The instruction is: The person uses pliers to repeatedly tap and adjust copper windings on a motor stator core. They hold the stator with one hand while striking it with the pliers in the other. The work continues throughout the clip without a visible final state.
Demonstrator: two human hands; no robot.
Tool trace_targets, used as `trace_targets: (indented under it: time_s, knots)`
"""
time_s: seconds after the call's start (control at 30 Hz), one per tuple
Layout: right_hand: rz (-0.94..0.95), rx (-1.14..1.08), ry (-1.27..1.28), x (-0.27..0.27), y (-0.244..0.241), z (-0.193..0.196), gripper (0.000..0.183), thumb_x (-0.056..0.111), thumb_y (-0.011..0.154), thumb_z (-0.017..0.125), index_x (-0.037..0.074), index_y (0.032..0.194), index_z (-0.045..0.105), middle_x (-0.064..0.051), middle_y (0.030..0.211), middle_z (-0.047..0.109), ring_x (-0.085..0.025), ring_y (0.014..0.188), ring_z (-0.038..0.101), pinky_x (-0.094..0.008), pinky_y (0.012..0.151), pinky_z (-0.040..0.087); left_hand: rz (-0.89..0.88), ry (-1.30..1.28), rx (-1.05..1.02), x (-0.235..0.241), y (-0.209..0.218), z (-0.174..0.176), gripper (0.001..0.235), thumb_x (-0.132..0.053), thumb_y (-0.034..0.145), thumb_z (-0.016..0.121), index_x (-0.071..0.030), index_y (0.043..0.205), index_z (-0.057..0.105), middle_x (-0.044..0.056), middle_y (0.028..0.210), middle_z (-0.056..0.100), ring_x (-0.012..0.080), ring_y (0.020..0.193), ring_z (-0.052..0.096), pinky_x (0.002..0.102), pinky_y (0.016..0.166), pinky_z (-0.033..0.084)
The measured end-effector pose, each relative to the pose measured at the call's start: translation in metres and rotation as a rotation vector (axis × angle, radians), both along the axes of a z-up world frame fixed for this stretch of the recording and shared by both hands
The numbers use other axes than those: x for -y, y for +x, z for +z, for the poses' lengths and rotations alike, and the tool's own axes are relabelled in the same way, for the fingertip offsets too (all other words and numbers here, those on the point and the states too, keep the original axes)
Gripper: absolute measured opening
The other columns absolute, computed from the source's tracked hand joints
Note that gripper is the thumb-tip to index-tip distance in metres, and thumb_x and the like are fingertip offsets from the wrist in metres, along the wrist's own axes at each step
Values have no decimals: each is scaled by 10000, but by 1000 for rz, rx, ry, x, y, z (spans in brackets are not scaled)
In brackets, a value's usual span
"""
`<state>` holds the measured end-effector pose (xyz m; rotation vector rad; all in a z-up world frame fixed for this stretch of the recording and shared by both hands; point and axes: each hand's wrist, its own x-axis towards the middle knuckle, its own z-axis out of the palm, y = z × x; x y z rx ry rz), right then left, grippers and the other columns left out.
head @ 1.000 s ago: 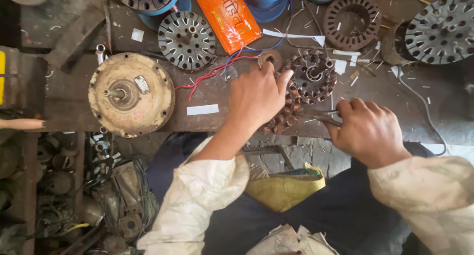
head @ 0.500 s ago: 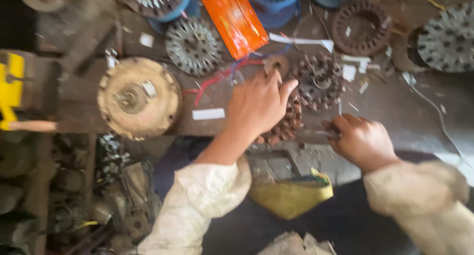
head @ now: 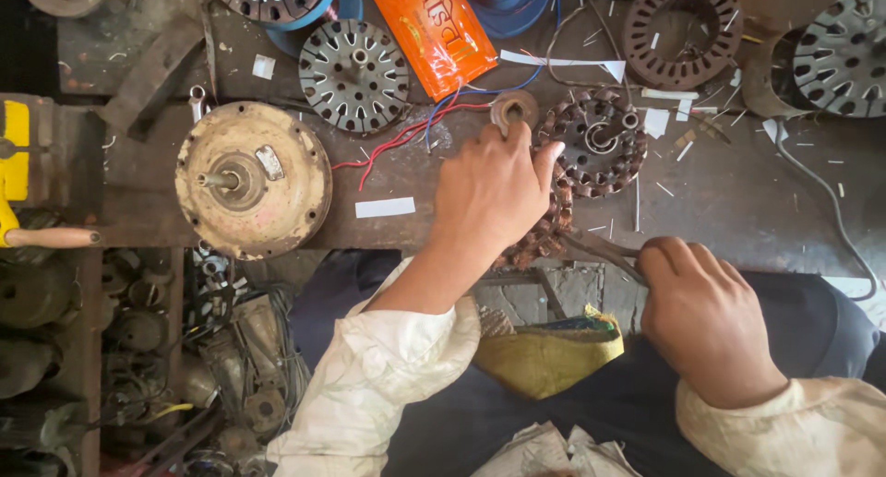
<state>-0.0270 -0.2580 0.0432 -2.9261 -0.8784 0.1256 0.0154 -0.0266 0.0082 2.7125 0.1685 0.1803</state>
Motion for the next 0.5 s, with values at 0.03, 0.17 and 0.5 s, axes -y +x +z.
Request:
trace_targets:
  time_s: [0.03,0.17,0.5]
  knots:
    - [19,28,4,-1,0,2,231,31,760,619,59,985,666,-64,1172,677,-280,1033,683,-413,945,530,0,-3,-2,0,0,0,448,-473,974,586,-34,985,673,191,834,691,373,704,712,478,539,575]
    - [120,264,-83,-12,5,8,297,77,764,593,53,1039,702,-69,1335,656,-263,1146,666,-437,1047,476,4,-6,-14,-1,0,1,444,-465,976,590,-30,995,674,184,834,691,367,694,712,467,541,578]
    - [68,14,-330,-23,4,-1,74,121,805,640,110,862,686,-45,973,681,-234,942,675,-388,907,519,63,-7,24,2,0,-1,424,-437,969,593,-22,1008,677,199,827,687,378,697,707,473,536,576]
